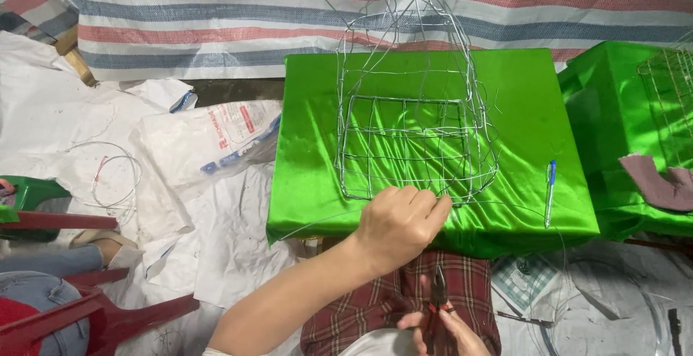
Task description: Assembling a wire cage by manually bending wires and using pliers to secure the frame.
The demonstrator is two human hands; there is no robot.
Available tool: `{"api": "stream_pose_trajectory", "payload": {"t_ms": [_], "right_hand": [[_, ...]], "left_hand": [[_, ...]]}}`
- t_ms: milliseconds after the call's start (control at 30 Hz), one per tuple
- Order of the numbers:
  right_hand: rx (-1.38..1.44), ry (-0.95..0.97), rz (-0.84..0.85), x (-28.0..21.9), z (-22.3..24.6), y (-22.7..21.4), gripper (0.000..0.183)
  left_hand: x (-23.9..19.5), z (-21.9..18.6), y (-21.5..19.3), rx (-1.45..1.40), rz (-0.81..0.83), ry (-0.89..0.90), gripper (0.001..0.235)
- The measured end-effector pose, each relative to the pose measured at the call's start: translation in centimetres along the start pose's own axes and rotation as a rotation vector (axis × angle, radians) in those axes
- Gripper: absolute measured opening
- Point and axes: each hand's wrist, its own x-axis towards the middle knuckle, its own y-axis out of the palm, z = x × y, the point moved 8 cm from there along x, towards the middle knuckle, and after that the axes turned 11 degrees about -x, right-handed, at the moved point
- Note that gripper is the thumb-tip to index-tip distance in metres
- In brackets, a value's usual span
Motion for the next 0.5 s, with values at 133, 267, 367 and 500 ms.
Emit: {"api": "stream_pose_trajectory", "payload": {"t_ms": [133,267,367,500], "right_hand": [[-0.16,-0.028,-0.135,-0.3,3.1,0.5,0.074],[-0.159,-0.226,-0.073,-0.2,6.1,2.8,0.055],[-0.197,-0.272,-0.164,0.1,7.5,2.1,0.057],[-0.379,-0.22,-0.408,-0.4,9.7,1.7,0.05]], "left_hand": [[-0.4,0.4,0.6,-0.014,0.006,-0.018,0.011],[-0.3,0.3,0.5,-0.022,0.015,-0.02,0.009],[-0.4,0.2,0.3,0.013,0.006,-0.015,0.009],[-0.1,-0.2,-0.2,0.021,-0.001,0.021,0.007]]}}
